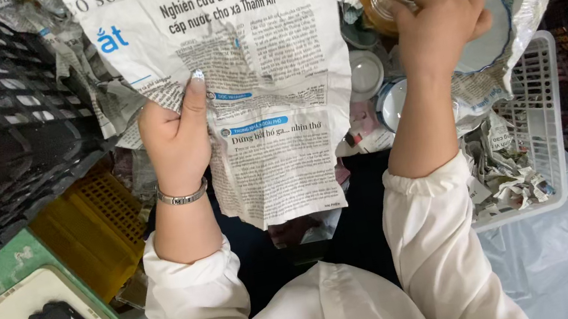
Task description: The person sits cross-legged on the floor and wraps small items, including glassware and ceramic pieces, in newspaper. They fold the paper around each item, place it in a pile, and repeat the process with additional items from a nearby basket.
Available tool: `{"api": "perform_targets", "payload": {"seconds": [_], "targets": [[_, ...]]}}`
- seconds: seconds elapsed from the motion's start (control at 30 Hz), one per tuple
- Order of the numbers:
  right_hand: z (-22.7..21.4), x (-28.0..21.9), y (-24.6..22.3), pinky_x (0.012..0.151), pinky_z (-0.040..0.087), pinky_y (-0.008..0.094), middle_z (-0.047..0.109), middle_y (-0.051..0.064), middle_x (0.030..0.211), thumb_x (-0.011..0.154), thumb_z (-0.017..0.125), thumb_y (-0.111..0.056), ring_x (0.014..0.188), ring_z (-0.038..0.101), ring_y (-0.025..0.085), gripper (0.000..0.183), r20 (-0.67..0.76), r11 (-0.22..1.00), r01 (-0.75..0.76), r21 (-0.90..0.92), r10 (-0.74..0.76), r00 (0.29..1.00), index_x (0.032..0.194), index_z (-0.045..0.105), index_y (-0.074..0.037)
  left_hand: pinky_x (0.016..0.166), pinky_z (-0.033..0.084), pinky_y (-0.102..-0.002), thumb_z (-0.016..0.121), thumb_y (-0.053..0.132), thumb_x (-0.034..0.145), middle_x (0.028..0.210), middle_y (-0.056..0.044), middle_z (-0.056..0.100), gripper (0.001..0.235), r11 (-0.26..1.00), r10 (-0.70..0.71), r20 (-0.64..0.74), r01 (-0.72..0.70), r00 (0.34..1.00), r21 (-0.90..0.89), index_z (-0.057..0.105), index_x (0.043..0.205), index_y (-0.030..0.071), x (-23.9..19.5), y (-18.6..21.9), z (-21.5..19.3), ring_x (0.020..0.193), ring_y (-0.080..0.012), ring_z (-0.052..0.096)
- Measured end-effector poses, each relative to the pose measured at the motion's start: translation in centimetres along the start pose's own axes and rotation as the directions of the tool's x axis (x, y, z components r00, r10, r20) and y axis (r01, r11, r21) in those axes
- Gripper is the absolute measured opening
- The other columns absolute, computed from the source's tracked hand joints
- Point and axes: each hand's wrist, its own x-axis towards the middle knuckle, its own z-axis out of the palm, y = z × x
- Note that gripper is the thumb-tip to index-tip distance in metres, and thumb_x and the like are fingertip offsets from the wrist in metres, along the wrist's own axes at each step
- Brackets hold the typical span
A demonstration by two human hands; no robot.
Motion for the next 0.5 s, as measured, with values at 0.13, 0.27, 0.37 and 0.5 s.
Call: {"api": "perform_targets", "payload": {"seconds": [0.13, 0.27, 0.37, 0.5], "targets": [[-1.4, 0.1, -0.7, 0.105, 0.02, 0.06, 0.069, 0.013, 0.135, 0.083, 0.09, -0.03, 0.133, 0.044, 0.036, 0.02, -0.103, 0.997, 0.071, 0.043, -0.067, 0.992, 0.098, 0.085, -0.017, 0.09, 0.053, -0.028, 0.065, 0.019, 0.111, 0.11, -0.007, 0.076, 0.026, 0.998, 0.051, -0.003, -0.051, 0.999, -0.035, 0.069, 0.12, -0.005, -0.1, 0.3, -0.2, 0.098, -0.0102, 0.065], [-5.5, -1.2, -1.3, 0.104, 0.024, 0.059, 0.068, 0.016, 0.133, 0.083, 0.093, -0.026, 0.129, 0.046, 0.038, 0.017, -0.254, 0.992, 0.085, 0.091, -0.06, 0.965, 0.092, 0.086, -0.013, 0.083, 0.054, -0.028, 0.066, 0.02, 0.111, 0.101, -0.006, 0.077, 0.025, 0.998, 0.05, 0.019, -0.05, 0.999, 0.041, 0.071, 0.116, -0.004, -0.5, 1.2, -0.3, 0.091, -0.0102, 0.067], [-9.5, -3.9, -0.4, 0.12, 0.045, 0.049, 0.067, 0.016, 0.149, 0.092, 0.091, -0.014, 0.141, 0.054, 0.032, 0.014, -0.343, 0.899, 0.193, 0.393, -0.052, 0.938, 0.099, 0.087, -0.003, 0.089, 0.055, -0.029, 0.066, 0.021, 0.113, 0.111, -0.009, 0.077, 0.028, 0.984, 0.156, 0.07, -0.149, 0.985, -0.094, 0.069, 0.122, -0.005, -1.7, 2.1, 0.5, 0.099, -0.0113, 0.069], [-15.3, -11.9, 1.8, 0.102, 0.042, 0.041, 0.06, 0.029, 0.147, 0.087, 0.078, -0.015, 0.112, 0.058, 0.027, 0.019, -0.134, 0.197, 0.096, 0.976, 0.189, 0.973, 0.087, 0.072, 0.003, 0.052, 0.05, -0.03, 0.065, 0.026, 0.105, 0.074, -0.003, 0.071, 0.028, 0.999, -0.051, 0.277, 0.046, 0.96, 0.024, 0.072, 0.101, 0.0, -3.9, 3.6, 2.5, 0.056, -0.0112, 0.065]]}}
